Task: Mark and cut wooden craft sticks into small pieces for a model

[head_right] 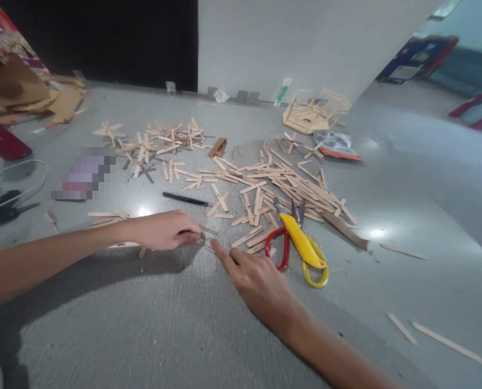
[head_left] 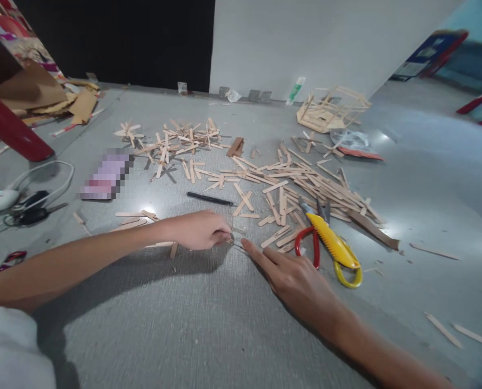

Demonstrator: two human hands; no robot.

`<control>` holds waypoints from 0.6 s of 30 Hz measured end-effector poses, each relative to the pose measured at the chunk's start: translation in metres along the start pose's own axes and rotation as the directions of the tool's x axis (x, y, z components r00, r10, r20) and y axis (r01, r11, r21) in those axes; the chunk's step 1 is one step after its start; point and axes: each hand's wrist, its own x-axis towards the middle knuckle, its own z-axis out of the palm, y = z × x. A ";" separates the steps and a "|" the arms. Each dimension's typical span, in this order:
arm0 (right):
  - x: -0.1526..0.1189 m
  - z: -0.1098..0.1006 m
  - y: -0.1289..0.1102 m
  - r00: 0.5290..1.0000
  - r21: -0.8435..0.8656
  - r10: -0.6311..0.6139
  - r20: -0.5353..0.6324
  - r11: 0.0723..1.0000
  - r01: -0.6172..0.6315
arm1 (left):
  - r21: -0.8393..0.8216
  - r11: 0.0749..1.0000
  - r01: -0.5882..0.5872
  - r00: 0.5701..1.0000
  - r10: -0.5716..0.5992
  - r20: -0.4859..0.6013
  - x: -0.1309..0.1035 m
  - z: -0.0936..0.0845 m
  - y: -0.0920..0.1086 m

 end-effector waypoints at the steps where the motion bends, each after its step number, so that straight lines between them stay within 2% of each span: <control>1: 0.000 0.000 0.000 1.000 -0.014 -0.002 -0.001 1.000 0.002 | 0.009 1.000 -0.006 1.000 0.006 0.001 0.000 0.000 0.000; 10: 0.004 -0.001 -0.005 0.998 -0.163 -0.052 -0.038 0.986 0.045 | -0.011 0.999 -0.045 0.998 0.046 0.038 0.000 -0.004 -0.001; 15: 0.003 0.000 -0.009 1.000 -0.191 -0.030 0.008 0.981 0.031 | -0.007 0.999 -0.053 0.998 0.053 0.019 0.001 -0.004 -0.002; 18: 0.005 -0.001 -0.016 1.000 -0.298 0.012 0.012 0.955 -0.008 | -0.003 0.998 -0.061 0.998 0.061 0.012 0.000 -0.002 -0.002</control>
